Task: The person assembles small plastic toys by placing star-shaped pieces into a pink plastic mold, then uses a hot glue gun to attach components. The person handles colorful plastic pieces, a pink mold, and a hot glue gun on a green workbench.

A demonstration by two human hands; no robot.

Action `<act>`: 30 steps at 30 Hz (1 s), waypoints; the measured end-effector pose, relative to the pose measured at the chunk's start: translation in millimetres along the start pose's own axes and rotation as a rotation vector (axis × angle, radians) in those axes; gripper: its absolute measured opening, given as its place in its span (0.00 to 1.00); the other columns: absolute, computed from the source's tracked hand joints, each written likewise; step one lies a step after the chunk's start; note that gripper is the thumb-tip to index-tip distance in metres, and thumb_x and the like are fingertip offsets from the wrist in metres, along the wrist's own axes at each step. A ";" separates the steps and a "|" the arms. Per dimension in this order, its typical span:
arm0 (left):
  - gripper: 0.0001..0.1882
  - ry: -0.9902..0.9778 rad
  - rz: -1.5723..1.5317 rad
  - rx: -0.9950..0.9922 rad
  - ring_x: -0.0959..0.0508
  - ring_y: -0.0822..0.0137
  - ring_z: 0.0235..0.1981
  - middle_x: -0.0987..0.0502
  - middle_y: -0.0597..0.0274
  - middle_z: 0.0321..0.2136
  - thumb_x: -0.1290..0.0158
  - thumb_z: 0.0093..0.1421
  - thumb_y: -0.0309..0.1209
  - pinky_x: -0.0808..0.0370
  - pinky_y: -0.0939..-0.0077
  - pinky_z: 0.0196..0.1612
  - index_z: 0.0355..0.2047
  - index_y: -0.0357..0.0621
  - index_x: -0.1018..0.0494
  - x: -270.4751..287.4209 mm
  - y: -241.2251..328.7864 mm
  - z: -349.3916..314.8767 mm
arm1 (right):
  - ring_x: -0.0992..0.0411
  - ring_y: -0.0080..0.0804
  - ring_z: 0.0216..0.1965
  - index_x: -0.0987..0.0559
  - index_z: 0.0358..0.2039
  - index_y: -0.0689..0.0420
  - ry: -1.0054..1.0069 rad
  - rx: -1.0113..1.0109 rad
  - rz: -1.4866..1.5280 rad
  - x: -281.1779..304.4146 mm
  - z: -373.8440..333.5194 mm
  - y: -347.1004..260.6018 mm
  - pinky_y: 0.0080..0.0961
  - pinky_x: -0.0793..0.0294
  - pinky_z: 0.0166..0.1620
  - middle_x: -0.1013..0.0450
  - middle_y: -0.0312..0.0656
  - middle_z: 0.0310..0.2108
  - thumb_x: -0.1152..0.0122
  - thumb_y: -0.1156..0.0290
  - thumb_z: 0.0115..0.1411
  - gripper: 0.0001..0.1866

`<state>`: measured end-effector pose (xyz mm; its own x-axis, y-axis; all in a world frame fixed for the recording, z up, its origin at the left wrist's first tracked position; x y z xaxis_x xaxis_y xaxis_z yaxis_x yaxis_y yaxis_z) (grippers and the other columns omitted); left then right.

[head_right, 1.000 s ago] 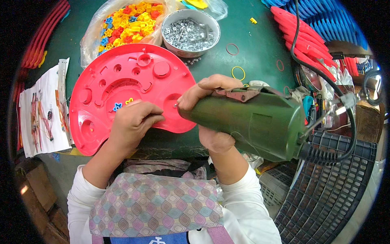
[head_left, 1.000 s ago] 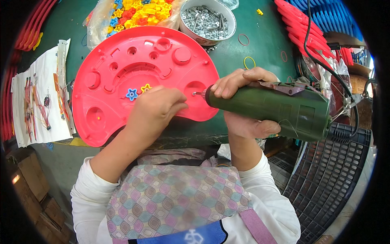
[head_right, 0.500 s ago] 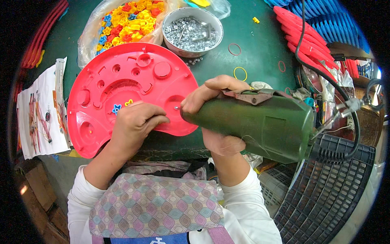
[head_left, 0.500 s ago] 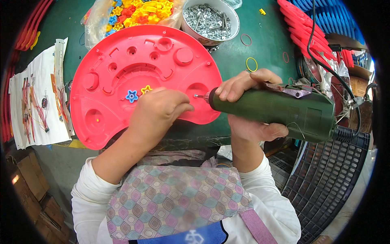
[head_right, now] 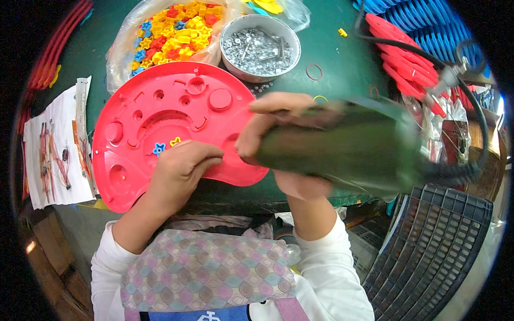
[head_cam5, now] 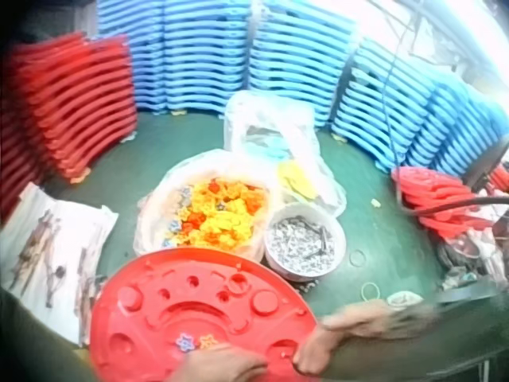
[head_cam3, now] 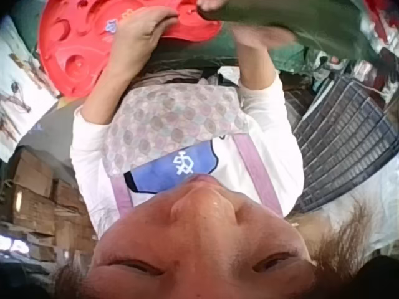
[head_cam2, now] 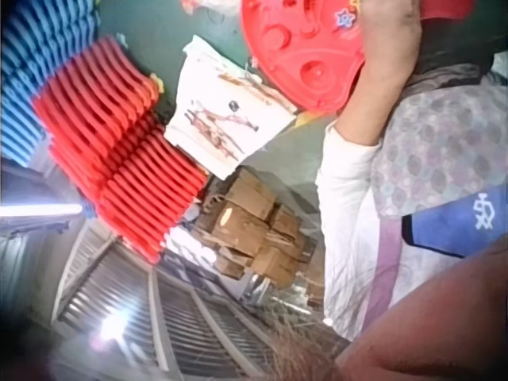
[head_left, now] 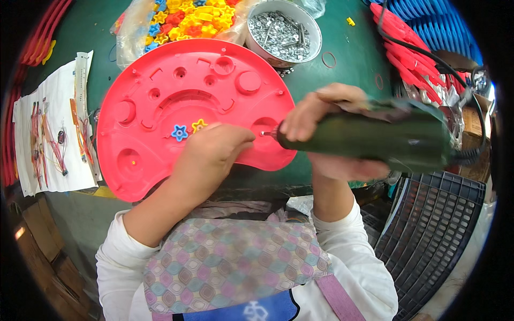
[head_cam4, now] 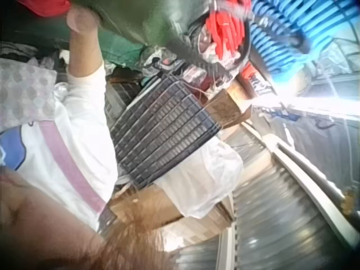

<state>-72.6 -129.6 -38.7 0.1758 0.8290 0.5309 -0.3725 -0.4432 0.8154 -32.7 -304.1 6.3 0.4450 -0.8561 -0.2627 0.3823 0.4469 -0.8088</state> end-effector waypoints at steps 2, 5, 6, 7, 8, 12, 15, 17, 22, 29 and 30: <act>0.05 -0.004 0.064 -0.025 0.20 0.57 0.31 0.22 0.56 0.29 0.39 0.57 0.24 0.23 0.66 0.36 0.34 0.40 0.21 -0.5 4.6 0.3 | 0.28 0.33 0.26 0.35 0.58 0.64 -0.072 0.085 0.070 -14.3 16.5 -20.3 0.32 0.22 0.31 0.27 0.41 0.26 0.46 0.18 0.48 0.58; 0.05 0.078 0.132 -0.162 0.21 0.58 0.31 0.24 0.58 0.29 0.38 0.54 0.25 0.24 0.66 0.35 0.31 0.40 0.22 8.5 17.9 0.6 | 0.30 0.30 0.24 0.35 0.59 0.62 -0.116 0.158 0.099 -33.8 22.1 -32.8 0.29 0.24 0.29 0.29 0.37 0.25 0.47 0.18 0.49 0.58; 0.06 0.093 0.117 -0.172 0.21 0.58 0.32 0.25 0.58 0.30 0.38 0.53 0.25 0.24 0.66 0.36 0.31 0.40 0.23 9.4 18.8 -1.5 | 0.30 0.30 0.24 0.35 0.59 0.62 -0.131 0.180 0.109 -40.2 21.3 -34.4 0.29 0.25 0.29 0.30 0.37 0.25 0.45 0.19 0.49 0.57; 0.06 0.107 0.118 -0.176 0.22 0.58 0.33 0.25 0.58 0.30 0.38 0.52 0.25 0.24 0.66 0.36 0.30 0.40 0.24 10.4 16.0 -6.2 | 0.31 0.29 0.24 0.34 0.59 0.62 -0.131 0.198 0.106 -45.6 19.6 -34.0 0.28 0.26 0.29 0.30 0.37 0.24 0.44 0.20 0.49 0.57; 0.07 0.122 0.131 -0.174 0.22 0.59 0.33 0.25 0.58 0.31 0.38 0.52 0.25 0.24 0.66 0.36 0.30 0.40 0.24 13.8 13.4 -10.5 | 0.31 0.29 0.24 0.34 0.58 0.62 -0.131 0.211 0.107 -50.9 19.1 -31.8 0.28 0.26 0.29 0.31 0.36 0.24 0.43 0.21 0.49 0.56; 0.09 0.173 0.125 -0.140 0.22 0.57 0.35 0.27 0.58 0.32 0.39 0.52 0.26 0.23 0.65 0.37 0.32 0.40 0.27 31.4 10.6 -27.9 | 0.32 0.29 0.25 0.33 0.58 0.63 -0.134 0.238 0.127 -75.1 19.9 -27.3 0.28 0.29 0.31 0.32 0.36 0.24 0.41 0.22 0.49 0.56; 0.10 0.201 0.139 -0.091 0.22 0.54 0.36 0.28 0.55 0.33 0.39 0.52 0.25 0.23 0.63 0.38 0.33 0.39 0.28 46.5 9.6 -42.8 | 0.33 0.28 0.24 0.33 0.57 0.64 -0.138 0.196 0.146 -96.6 23.1 -23.0 0.28 0.29 0.31 0.33 0.37 0.24 0.40 0.23 0.49 0.55; 0.12 0.189 0.173 -0.041 0.22 0.53 0.36 0.28 0.54 0.33 0.38 0.52 0.26 0.24 0.63 0.38 0.34 0.39 0.28 54.2 7.8 -52.9 | 0.33 0.29 0.24 0.33 0.57 0.65 -0.150 0.181 0.145 -108.4 25.6 -19.2 0.27 0.29 0.30 0.33 0.37 0.23 0.41 0.23 0.50 0.55; 0.11 0.286 0.197 -0.110 0.24 0.54 0.36 0.29 0.53 0.34 0.39 0.52 0.27 0.23 0.63 0.37 0.33 0.38 0.29 81.7 10.7 -70.2 | 0.34 0.29 0.24 0.33 0.56 0.65 -0.135 0.149 0.106 -134.6 29.6 -12.6 0.27 0.29 0.29 0.34 0.37 0.22 0.43 0.22 0.50 0.55; 0.14 0.755 0.625 0.512 0.20 0.50 0.31 0.21 0.51 0.30 0.44 0.64 0.37 0.25 0.61 0.34 0.32 0.37 0.22 228.2 -78.5 -86.8 | 0.31 0.33 0.22 0.33 0.54 0.63 0.097 0.113 0.024 -127.2 27.9 -12.9 0.31 0.26 0.28 0.32 0.40 0.20 0.48 0.18 0.48 0.56; 0.18 0.657 0.721 0.669 0.20 0.49 0.30 0.20 0.49 0.29 0.42 0.64 0.42 0.25 0.59 0.35 0.31 0.36 0.21 237.8 -100.5 -89.4 | 0.31 0.33 0.22 0.33 0.54 0.63 0.071 0.114 0.028 -130.8 29.2 -12.1 0.31 0.26 0.28 0.32 0.40 0.21 0.48 0.18 0.49 0.56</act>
<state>-74.8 142.6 -15.0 -0.4550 0.2442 0.8564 0.3914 -0.8089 0.4387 -71.9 -189.9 65.8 0.3994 -0.8576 -0.3241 0.4618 0.4936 -0.7369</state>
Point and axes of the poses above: each hand's wrist, its own z-axis towards the middle knuckle, its own x-axis out of the back of the hand, y = z × x, the point moved 6 cm from there along z, towards the middle knuckle
